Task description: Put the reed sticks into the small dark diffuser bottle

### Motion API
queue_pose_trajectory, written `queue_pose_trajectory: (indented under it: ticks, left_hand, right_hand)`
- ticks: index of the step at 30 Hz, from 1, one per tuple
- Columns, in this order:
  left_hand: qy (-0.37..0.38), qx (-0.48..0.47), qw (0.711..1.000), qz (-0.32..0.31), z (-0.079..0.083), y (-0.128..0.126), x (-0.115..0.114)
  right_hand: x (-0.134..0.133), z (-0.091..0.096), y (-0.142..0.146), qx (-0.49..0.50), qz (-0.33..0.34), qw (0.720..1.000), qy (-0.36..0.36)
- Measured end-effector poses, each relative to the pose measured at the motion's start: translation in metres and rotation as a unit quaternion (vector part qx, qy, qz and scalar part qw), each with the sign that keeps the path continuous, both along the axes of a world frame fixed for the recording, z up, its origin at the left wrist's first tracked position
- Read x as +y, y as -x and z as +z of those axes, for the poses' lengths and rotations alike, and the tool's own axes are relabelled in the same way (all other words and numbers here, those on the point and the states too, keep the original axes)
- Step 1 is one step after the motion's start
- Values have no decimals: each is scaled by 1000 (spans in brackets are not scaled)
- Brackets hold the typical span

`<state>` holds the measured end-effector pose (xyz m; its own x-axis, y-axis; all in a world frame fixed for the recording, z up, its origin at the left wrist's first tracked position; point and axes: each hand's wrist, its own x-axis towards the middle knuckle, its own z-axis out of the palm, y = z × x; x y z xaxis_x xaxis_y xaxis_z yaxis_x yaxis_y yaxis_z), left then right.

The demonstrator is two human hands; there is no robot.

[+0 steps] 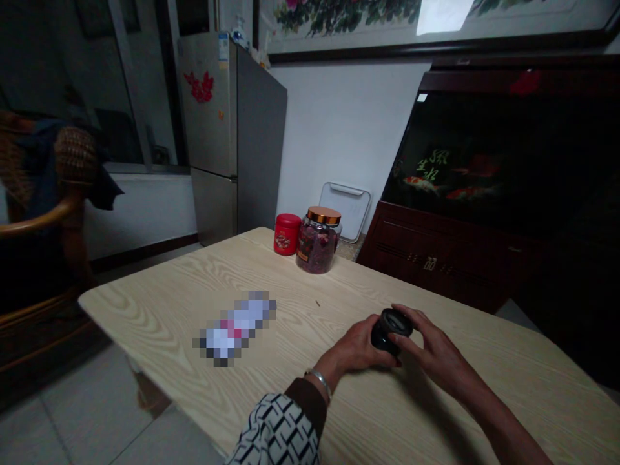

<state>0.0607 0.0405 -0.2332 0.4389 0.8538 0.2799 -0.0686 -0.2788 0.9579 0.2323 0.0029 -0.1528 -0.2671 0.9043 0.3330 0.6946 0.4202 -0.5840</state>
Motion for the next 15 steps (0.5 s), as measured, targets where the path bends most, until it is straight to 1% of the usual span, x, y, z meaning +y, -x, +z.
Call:
queue_pose_trajectory:
  ticks: [3,6,11,15]
  left_hand:
    - [-14,-5,1000,-2,1,1,1]
    - [-9,-11,1000,-10,2,2,0]
    - [-5,-3,1000,-25,6,2,-6]
    - [-3,18,997,-80,15,12,-14]
  right_hand:
    - [-1,-3,5,-21,-39,999,-28]
    - [-5,-2,9,-34,-64,997,-35]
    - [-12,1,12,-29,-66,997,-31]
    - [-27,2,11,-2,-62,998,-18]
